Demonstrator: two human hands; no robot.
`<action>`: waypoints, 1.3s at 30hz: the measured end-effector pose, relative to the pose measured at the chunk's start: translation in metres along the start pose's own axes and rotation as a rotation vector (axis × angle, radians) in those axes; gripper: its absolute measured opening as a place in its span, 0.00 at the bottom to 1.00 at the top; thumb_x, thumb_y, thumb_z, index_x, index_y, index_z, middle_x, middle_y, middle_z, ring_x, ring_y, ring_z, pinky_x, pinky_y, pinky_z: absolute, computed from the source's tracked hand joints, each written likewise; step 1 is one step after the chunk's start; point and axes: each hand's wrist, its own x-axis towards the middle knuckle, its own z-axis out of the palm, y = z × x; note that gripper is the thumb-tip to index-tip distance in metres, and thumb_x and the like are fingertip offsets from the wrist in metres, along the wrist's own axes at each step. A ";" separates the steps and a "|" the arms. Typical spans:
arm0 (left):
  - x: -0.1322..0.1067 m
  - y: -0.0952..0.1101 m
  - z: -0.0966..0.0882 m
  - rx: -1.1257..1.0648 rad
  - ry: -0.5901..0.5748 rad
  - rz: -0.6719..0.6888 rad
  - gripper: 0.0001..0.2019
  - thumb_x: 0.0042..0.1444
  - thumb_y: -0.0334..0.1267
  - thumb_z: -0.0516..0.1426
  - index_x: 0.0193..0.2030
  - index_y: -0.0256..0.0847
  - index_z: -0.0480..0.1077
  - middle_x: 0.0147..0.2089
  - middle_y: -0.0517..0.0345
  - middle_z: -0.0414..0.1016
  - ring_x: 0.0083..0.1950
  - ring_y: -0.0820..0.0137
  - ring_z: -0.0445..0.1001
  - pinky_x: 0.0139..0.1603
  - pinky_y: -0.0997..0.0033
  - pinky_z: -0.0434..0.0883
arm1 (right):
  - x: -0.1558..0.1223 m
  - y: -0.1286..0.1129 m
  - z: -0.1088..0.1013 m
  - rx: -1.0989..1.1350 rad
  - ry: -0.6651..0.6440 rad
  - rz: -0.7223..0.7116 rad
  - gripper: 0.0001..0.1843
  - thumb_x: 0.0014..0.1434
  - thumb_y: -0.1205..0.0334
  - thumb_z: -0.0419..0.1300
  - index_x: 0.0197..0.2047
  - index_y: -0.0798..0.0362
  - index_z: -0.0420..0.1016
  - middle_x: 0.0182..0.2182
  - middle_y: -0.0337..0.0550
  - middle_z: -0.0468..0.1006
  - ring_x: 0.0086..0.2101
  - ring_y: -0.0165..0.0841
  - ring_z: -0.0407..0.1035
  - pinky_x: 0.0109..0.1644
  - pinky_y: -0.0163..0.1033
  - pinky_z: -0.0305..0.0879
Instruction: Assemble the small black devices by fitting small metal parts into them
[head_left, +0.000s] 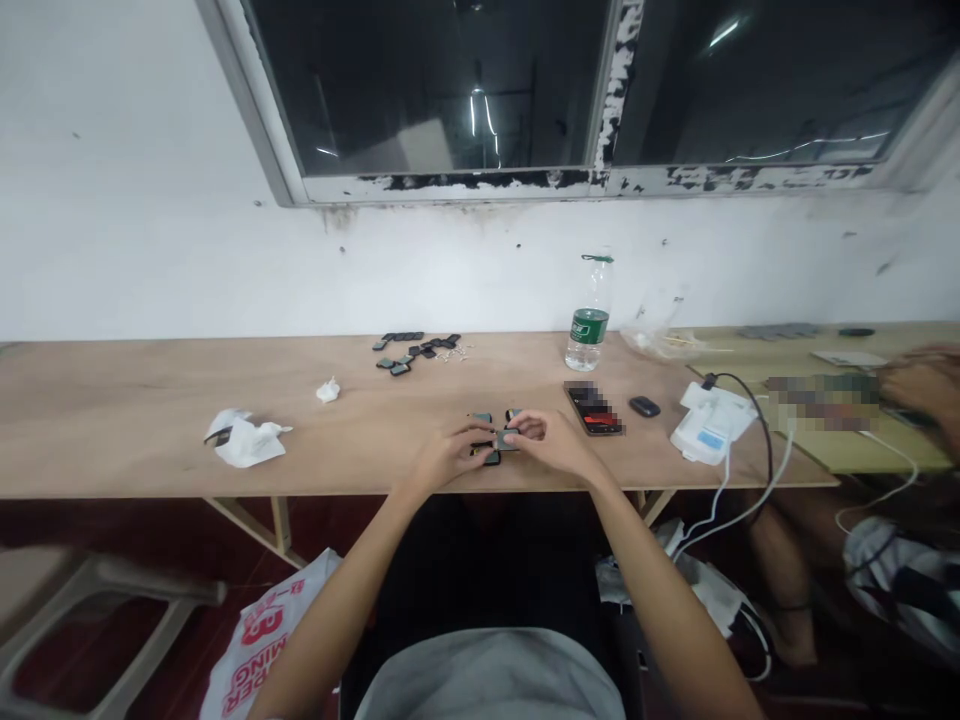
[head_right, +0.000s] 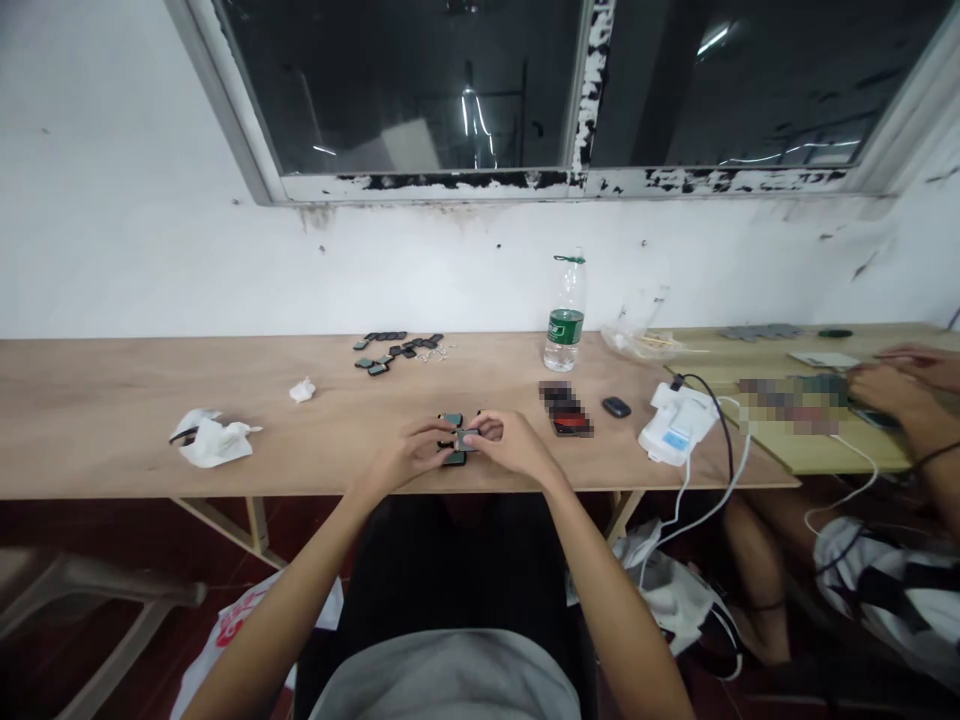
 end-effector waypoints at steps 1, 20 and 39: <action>0.000 0.000 -0.001 -0.001 -0.001 0.011 0.08 0.65 0.38 0.58 0.48 0.42 0.77 0.51 0.49 0.80 0.53 0.64 0.79 0.55 0.64 0.77 | 0.000 0.001 0.001 0.006 -0.001 0.002 0.15 0.55 0.51 0.68 0.40 0.53 0.79 0.34 0.45 0.83 0.36 0.37 0.78 0.40 0.39 0.73; -0.008 -0.011 0.000 0.068 -0.088 0.068 0.13 0.68 0.41 0.55 0.52 0.42 0.78 0.53 0.48 0.80 0.53 0.62 0.80 0.56 0.62 0.78 | 0.000 -0.001 0.001 0.058 -0.038 0.055 0.18 0.54 0.48 0.69 0.39 0.55 0.78 0.32 0.46 0.81 0.34 0.36 0.77 0.36 0.38 0.72; -0.016 -0.034 -0.027 0.129 0.067 -0.227 0.16 0.67 0.48 0.55 0.49 0.42 0.78 0.50 0.53 0.82 0.47 0.63 0.82 0.52 0.63 0.80 | 0.007 0.032 -0.006 -0.006 -0.003 0.156 0.16 0.54 0.51 0.69 0.38 0.55 0.77 0.28 0.44 0.81 0.30 0.36 0.77 0.34 0.38 0.74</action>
